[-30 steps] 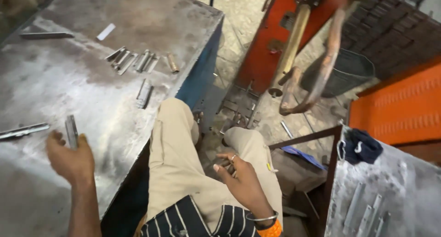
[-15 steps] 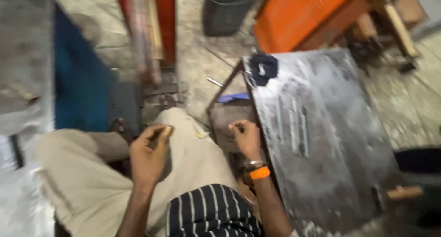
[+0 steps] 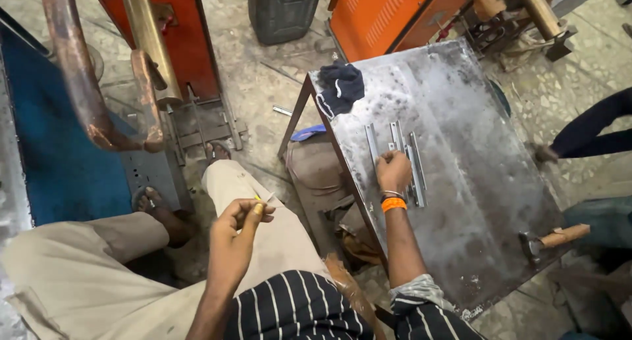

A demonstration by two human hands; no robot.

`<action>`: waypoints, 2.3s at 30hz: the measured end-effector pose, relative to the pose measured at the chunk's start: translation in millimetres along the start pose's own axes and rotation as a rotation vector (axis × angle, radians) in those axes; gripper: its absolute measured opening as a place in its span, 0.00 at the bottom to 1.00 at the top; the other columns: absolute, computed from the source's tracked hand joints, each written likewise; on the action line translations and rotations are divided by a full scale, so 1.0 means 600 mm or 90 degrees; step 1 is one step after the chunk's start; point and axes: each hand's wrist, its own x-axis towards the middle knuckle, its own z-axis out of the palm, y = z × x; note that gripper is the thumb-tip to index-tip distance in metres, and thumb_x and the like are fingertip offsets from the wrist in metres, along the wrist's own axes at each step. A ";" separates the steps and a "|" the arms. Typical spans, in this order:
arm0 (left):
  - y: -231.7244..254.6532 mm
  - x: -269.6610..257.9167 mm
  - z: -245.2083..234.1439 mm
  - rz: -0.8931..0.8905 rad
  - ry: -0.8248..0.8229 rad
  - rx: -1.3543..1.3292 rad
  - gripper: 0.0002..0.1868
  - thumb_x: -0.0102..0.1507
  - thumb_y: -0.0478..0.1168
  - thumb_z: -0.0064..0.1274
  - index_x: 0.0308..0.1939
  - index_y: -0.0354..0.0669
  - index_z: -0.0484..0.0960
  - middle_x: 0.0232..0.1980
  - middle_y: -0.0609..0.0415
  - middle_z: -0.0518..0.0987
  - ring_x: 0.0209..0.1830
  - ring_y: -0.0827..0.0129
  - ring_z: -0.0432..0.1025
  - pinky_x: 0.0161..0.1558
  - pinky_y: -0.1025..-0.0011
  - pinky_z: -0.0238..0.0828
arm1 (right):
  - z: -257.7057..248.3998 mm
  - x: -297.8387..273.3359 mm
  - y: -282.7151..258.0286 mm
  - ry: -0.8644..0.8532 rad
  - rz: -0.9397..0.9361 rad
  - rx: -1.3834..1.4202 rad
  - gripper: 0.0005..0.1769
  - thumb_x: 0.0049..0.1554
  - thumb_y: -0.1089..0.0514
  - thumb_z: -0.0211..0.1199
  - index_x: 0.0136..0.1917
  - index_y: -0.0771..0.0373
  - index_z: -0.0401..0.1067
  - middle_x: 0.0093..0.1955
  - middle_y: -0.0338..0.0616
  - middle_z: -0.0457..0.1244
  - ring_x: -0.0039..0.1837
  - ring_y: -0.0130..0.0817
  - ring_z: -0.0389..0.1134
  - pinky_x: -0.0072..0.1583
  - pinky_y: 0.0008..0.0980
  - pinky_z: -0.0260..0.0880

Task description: The worker is spot welding small metal components together using a welding machine at a factory workstation.

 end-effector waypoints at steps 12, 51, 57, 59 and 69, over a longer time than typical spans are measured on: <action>-0.002 0.003 -0.014 -0.039 0.014 -0.125 0.12 0.70 0.38 0.47 0.47 0.30 0.79 0.43 0.46 0.85 0.43 0.66 0.80 0.51 0.69 0.75 | -0.035 -0.015 -0.010 0.130 0.008 0.170 0.06 0.55 0.58 0.71 0.45 0.62 0.78 0.40 0.45 0.71 0.44 0.40 0.73 0.48 0.39 0.71; -0.135 -0.023 -0.527 0.108 0.700 0.173 0.07 0.69 0.37 0.52 0.47 0.38 0.82 0.39 0.54 0.84 0.39 0.70 0.78 0.43 0.72 0.72 | -0.008 -0.463 -0.485 -1.007 -0.060 0.507 0.17 0.63 0.52 0.56 0.60 0.63 0.75 0.34 0.35 0.63 0.33 0.19 0.60 0.32 0.21 0.57; -0.206 0.015 -0.663 -0.051 0.765 0.685 0.11 0.60 0.41 0.62 0.43 0.39 0.84 0.47 0.46 0.79 0.49 0.50 0.72 0.49 0.54 0.67 | -0.016 -0.515 -0.506 -1.026 -0.038 0.391 0.14 0.61 0.52 0.58 0.58 0.60 0.72 0.35 0.33 0.63 0.37 0.15 0.65 0.33 0.20 0.57; -0.212 0.028 -0.680 -0.102 0.731 0.734 0.13 0.58 0.43 0.63 0.41 0.39 0.85 0.49 0.46 0.78 0.51 0.49 0.70 0.50 0.54 0.66 | -0.002 -0.513 -0.482 -1.070 -0.056 0.390 0.15 0.62 0.52 0.59 0.57 0.62 0.72 0.34 0.34 0.65 0.32 0.16 0.62 0.32 0.20 0.56; -0.197 0.013 -0.679 -0.190 0.742 0.485 0.11 0.69 0.44 0.61 0.43 0.39 0.82 0.44 0.42 0.84 0.44 0.48 0.78 0.48 0.55 0.73 | 0.019 -0.510 -0.460 -1.122 -0.078 0.419 0.15 0.64 0.56 0.58 0.60 0.67 0.72 0.35 0.36 0.67 0.29 0.16 0.57 0.32 0.20 0.54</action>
